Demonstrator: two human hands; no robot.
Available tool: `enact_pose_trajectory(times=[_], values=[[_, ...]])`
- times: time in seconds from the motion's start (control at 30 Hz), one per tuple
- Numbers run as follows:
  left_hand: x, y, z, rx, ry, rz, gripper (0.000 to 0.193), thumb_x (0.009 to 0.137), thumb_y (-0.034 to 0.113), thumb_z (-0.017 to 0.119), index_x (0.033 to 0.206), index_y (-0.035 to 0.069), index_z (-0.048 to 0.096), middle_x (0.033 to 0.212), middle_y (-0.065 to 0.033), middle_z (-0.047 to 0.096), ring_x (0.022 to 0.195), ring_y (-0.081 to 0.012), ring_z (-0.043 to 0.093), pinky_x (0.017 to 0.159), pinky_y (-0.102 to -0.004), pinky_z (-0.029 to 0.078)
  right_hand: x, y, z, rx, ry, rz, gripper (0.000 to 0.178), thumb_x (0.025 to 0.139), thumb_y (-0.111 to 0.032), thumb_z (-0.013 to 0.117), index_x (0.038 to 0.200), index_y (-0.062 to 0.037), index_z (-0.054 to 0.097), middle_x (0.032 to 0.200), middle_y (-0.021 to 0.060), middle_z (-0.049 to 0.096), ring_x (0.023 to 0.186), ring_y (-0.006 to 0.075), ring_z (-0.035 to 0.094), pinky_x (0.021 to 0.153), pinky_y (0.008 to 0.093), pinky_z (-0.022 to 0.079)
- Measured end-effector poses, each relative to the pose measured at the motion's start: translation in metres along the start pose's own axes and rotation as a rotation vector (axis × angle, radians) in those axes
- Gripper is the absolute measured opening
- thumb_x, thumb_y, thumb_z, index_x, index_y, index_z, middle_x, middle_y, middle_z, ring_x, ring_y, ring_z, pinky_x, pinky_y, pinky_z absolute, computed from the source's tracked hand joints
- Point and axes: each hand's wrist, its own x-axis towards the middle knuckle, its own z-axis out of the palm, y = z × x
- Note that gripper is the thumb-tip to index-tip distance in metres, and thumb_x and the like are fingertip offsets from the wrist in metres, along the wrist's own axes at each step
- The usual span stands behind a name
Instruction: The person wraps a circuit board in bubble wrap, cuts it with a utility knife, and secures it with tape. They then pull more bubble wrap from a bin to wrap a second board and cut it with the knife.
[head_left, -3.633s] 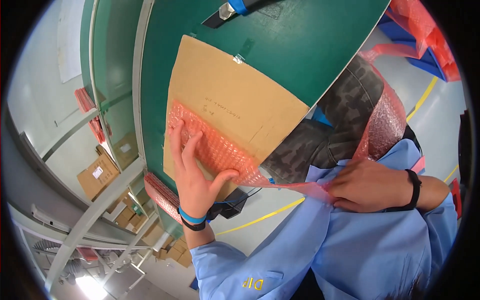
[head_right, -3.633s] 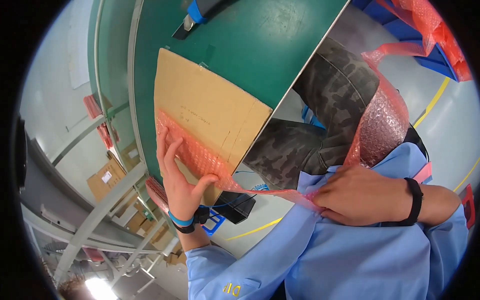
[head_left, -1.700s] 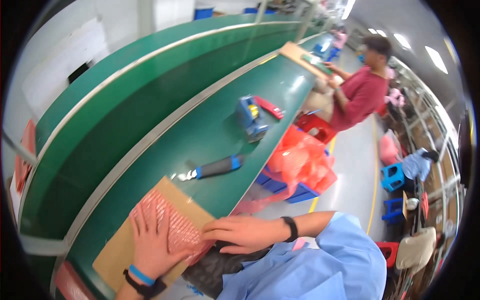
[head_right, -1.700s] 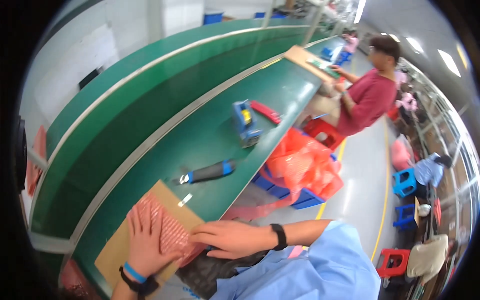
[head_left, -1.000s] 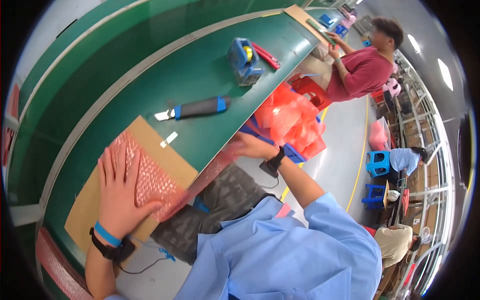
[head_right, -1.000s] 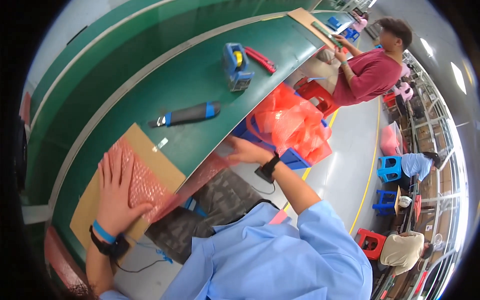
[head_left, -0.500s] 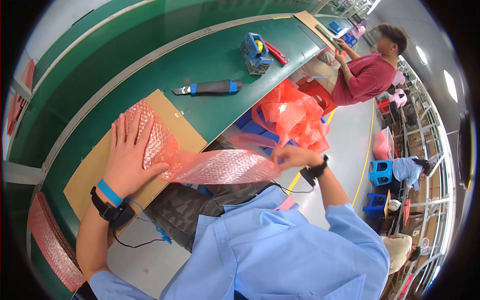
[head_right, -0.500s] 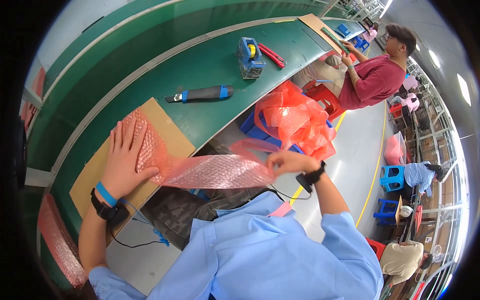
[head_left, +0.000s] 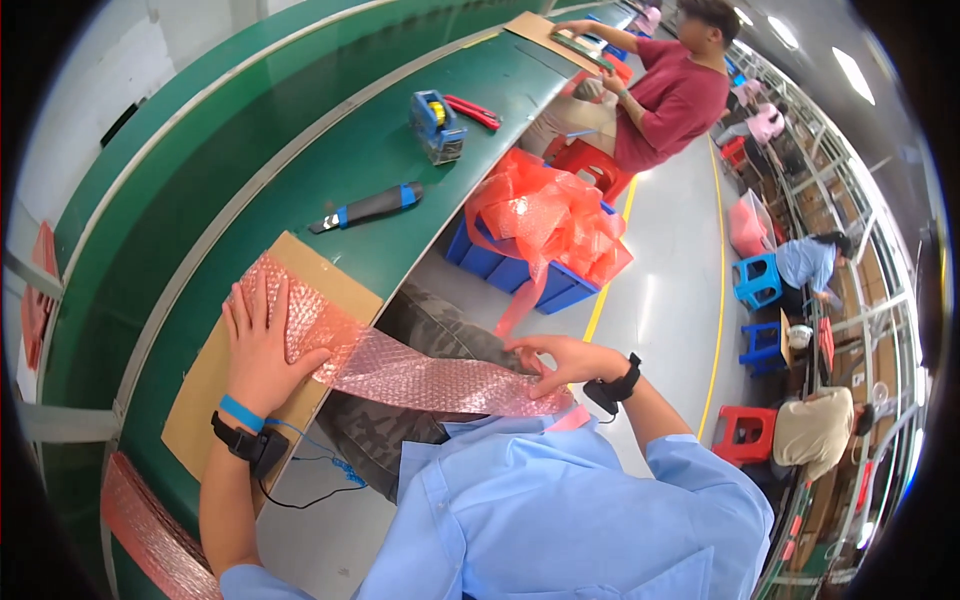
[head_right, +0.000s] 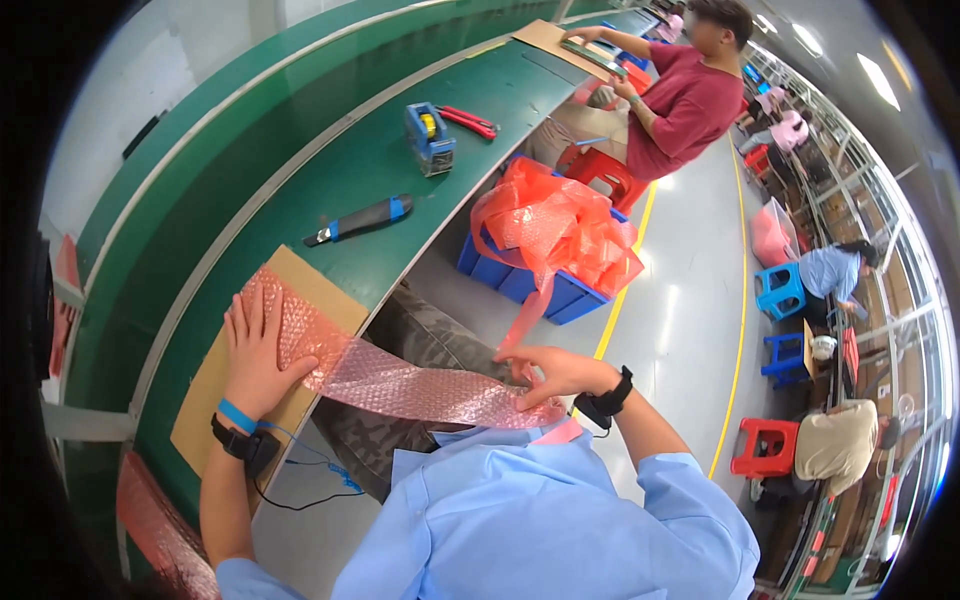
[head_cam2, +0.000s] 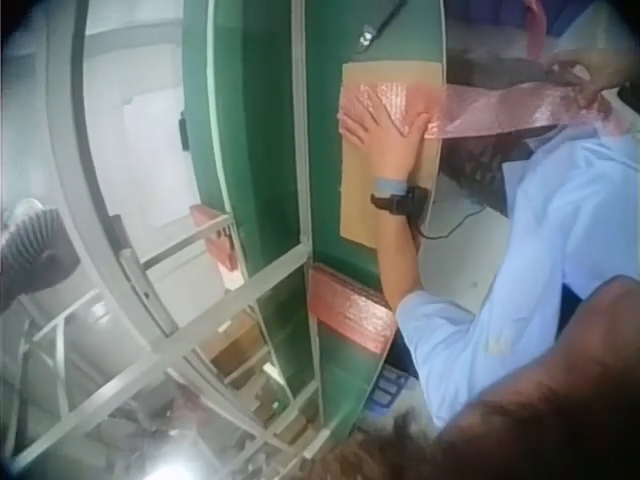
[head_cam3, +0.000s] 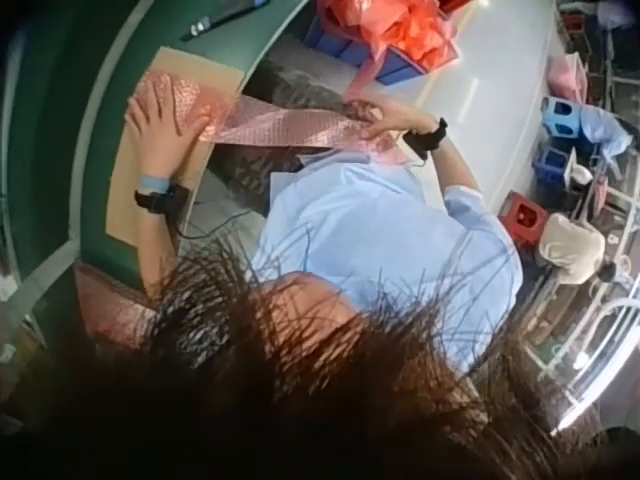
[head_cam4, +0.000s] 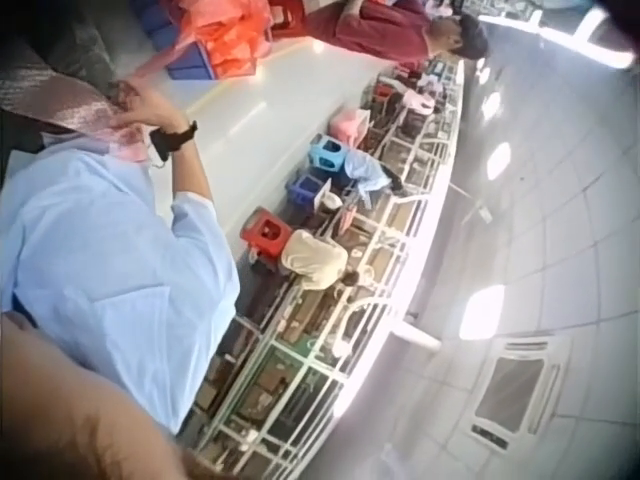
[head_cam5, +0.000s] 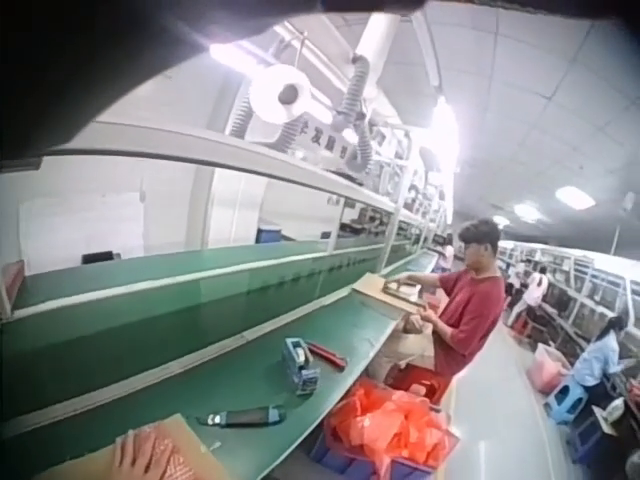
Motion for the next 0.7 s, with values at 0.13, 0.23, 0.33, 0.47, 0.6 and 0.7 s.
enact_pose_trajectory(times=[0.13, 0.23, 0.33, 0.47, 0.6, 0.7], values=[[0.002, -0.006, 0.009, 0.039, 0.01, 0.009, 0.12, 0.084, 0.061, 0.081, 0.176, 0.009, 0.024, 0.184, -0.0211, 0.015, 0.167, -0.0548, 0.008, 0.133, -0.0704, 0.005, -0.028, 0.019, 0.001, -0.034, -0.231, 0.224, 0.052, 0.086, -0.036, 0.093, 0.126, -0.0066, 0.077, 0.096, 0.0026, 0.072, 0.088, 0.0138, 0.066, 0.083, 0.0334, 0.053], [0.005, -0.003, 0.001, 0.059, -0.018, 0.023, 0.12, 0.085, 0.061, 0.081, 0.176, 0.009, 0.024, 0.184, -0.0212, 0.015, 0.167, -0.0547, 0.008, 0.133, -0.0708, 0.005, -0.057, 0.051, 0.004, -0.132, -0.313, 0.306, 0.049, 0.084, -0.034, 0.094, 0.12, -0.0046, 0.077, 0.094, 0.003, 0.072, 0.087, 0.0129, 0.065, 0.082, 0.0329, 0.052], [0.009, 0.001, 0.001, 0.072, -0.049, 0.025, 0.121, 0.085, 0.062, 0.081, 0.177, 0.009, 0.024, 0.184, -0.0212, 0.016, 0.167, -0.0547, 0.008, 0.132, -0.0713, 0.005, -0.096, 0.072, -0.001, 0.096, -0.107, 0.35, 0.036, 0.084, -0.027, 0.095, 0.1, -0.0015, 0.074, 0.088, 0.0029, 0.071, 0.085, 0.0128, 0.064, 0.08, 0.0332, 0.052], [0.023, 0.01, -0.007, 0.085, -0.062, 0.014, 0.123, 0.084, 0.066, 0.08, 0.176, 0.008, 0.024, 0.183, -0.0215, 0.016, 0.166, -0.0555, 0.008, 0.132, -0.0723, 0.005, -0.133, 0.099, -0.021, 0.064, 0.052, 0.336, 0.026, 0.085, -0.016, 0.093, 0.089, 0.0, 0.074, 0.082, 0.0032, 0.072, 0.084, 0.0125, 0.065, 0.08, 0.0326, 0.052], [0.028, 0.024, -0.003, 0.071, -0.05, 0.012, 0.125, 0.084, 0.072, 0.078, 0.176, 0.008, 0.025, 0.183, -0.0229, 0.016, 0.166, -0.0576, 0.007, 0.131, -0.0735, 0.004, -0.174, 0.143, -0.029, 0.299, 0.012, 0.452, 0.014, 0.089, -0.012, 0.089, 0.093, -0.0005, 0.082, 0.093, 0.0035, 0.08, 0.091, 0.0126, 0.071, 0.087, 0.0317, 0.055], [0.031, 0.028, -0.003, 0.049, -0.013, 0.005, 0.125, 0.084, 0.077, 0.076, 0.175, 0.007, 0.027, 0.182, -0.0241, 0.017, 0.165, -0.059, 0.007, 0.13, -0.0745, 0.004, -0.208, 0.195, -0.008, 0.331, -0.162, 0.652, 0.024, 0.095, -0.017, 0.084, 0.112, -0.0008, 0.084, 0.105, 0.0046, 0.082, 0.102, 0.0151, 0.073, 0.098, 0.0324, 0.057]])
